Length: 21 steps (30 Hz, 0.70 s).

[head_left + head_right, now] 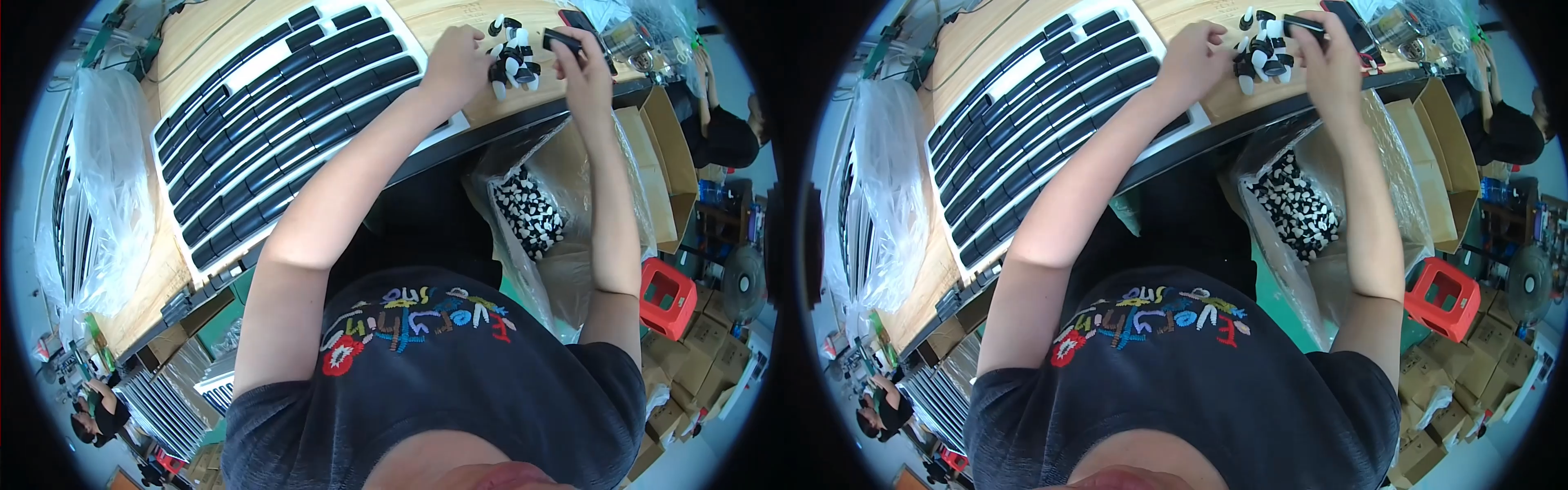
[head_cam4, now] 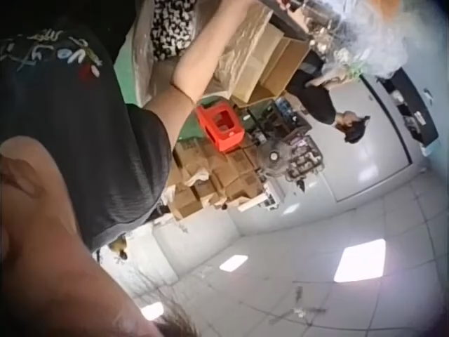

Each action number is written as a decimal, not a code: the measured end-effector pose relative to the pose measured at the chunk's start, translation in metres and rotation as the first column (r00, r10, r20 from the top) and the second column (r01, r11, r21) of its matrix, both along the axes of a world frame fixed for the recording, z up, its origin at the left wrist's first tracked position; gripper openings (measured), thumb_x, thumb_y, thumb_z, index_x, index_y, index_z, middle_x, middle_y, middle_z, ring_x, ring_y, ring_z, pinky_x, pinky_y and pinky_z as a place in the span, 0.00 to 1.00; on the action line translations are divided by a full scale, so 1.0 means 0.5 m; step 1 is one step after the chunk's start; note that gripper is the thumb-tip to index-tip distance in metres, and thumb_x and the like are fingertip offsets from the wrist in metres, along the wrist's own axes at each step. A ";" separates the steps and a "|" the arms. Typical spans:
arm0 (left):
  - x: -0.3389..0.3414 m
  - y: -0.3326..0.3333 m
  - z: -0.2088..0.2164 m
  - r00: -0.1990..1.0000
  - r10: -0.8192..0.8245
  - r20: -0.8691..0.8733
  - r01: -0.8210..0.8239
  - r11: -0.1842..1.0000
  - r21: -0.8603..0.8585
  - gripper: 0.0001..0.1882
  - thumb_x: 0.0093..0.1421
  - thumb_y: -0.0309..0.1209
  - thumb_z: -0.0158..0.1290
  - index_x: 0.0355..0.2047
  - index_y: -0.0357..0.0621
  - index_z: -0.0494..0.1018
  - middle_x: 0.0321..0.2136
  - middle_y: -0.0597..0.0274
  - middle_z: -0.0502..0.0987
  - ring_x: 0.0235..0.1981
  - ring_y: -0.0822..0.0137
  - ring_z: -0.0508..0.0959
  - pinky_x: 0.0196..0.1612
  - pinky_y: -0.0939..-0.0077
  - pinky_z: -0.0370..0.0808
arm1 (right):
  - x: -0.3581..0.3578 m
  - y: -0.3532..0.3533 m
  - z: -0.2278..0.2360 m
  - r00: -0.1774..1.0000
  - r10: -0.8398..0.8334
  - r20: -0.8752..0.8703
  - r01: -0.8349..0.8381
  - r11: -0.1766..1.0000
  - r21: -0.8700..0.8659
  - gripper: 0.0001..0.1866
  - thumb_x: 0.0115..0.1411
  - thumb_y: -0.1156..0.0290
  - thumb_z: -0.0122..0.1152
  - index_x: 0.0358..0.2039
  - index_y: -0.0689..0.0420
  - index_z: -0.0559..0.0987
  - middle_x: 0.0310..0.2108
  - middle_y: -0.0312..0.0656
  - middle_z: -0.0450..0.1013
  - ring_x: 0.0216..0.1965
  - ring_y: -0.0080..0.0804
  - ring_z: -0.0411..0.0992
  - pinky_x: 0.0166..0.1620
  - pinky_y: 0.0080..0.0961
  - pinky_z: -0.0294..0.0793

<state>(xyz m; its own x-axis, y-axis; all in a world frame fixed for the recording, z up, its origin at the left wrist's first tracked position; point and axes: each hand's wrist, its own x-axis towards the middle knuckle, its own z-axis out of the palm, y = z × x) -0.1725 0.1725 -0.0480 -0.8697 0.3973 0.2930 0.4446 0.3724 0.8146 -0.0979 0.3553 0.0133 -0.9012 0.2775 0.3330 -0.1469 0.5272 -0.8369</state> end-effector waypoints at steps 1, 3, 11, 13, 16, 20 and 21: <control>-0.005 0.016 -0.006 1.000 0.008 0.000 -0.008 1.000 0.004 0.15 0.60 0.29 0.57 0.45 0.36 0.73 0.39 0.48 0.76 0.43 0.55 0.79 0.47 0.62 0.77 | -0.003 0.025 0.006 1.000 0.015 0.017 -0.015 1.000 -0.003 0.13 0.68 0.71 0.57 0.52 0.58 0.74 0.32 0.31 0.72 0.31 0.14 0.68 0.35 0.12 0.68; -0.011 0.041 -0.012 0.997 -0.018 -0.075 -0.001 0.971 -0.239 0.18 0.57 0.32 0.58 0.46 0.39 0.77 0.43 0.45 0.76 0.47 0.51 0.77 0.51 0.58 0.75 | -0.010 0.050 0.008 0.999 0.019 0.039 -0.017 0.998 -0.064 0.13 0.67 0.72 0.57 0.52 0.57 0.74 0.34 0.32 0.74 0.33 0.15 0.69 0.36 0.13 0.70; -0.074 -0.007 -0.030 0.964 -0.218 -0.152 0.151 0.921 -0.359 0.11 0.56 0.31 0.59 0.38 0.39 0.80 0.40 0.48 0.78 0.45 0.48 0.78 0.50 0.58 0.76 | -0.072 -0.028 0.028 0.931 0.359 0.066 -0.341 0.790 0.511 0.14 0.65 0.76 0.57 0.50 0.62 0.73 0.39 0.41 0.74 0.38 0.33 0.73 0.43 0.25 0.73; -0.068 -0.020 -0.016 0.977 -0.210 -0.019 0.187 0.905 -0.382 0.11 0.55 0.29 0.60 0.37 0.38 0.79 0.40 0.47 0.78 0.46 0.48 0.79 0.50 0.58 0.76 | -0.076 -0.056 0.042 0.905 0.407 0.128 -0.420 0.798 0.432 0.08 0.59 0.78 0.59 0.40 0.64 0.75 0.35 0.50 0.71 0.36 0.46 0.73 0.40 0.31 0.73; -0.067 -0.030 -0.014 0.983 -0.183 -0.016 0.165 0.921 -0.354 0.12 0.53 0.28 0.62 0.37 0.36 0.79 0.37 0.45 0.80 0.42 0.47 0.80 0.48 0.58 0.76 | -0.088 -0.065 0.039 0.884 0.453 0.118 -0.453 0.766 0.456 0.08 0.59 0.80 0.56 0.40 0.63 0.74 0.35 0.49 0.70 0.39 0.47 0.72 0.43 0.32 0.72; -0.076 -0.034 -0.027 0.978 -0.200 -0.055 0.173 0.933 -0.315 0.15 0.53 0.29 0.65 0.39 0.34 0.77 0.30 0.47 0.80 0.35 0.52 0.81 0.42 0.64 0.78 | -0.107 -0.057 0.018 0.869 0.461 0.177 -0.478 0.693 0.540 0.09 0.57 0.80 0.57 0.40 0.63 0.74 0.37 0.50 0.71 0.40 0.49 0.71 0.43 0.35 0.71; -0.079 -0.035 -0.032 0.978 -0.200 -0.052 0.174 0.933 -0.315 0.15 0.53 0.29 0.65 0.39 0.34 0.77 0.30 0.47 0.80 0.35 0.52 0.81 0.42 0.64 0.78 | -0.106 -0.061 0.017 0.869 0.461 0.179 -0.479 0.694 0.538 0.09 0.57 0.80 0.57 0.40 0.63 0.74 0.37 0.50 0.71 0.40 0.49 0.71 0.43 0.35 0.71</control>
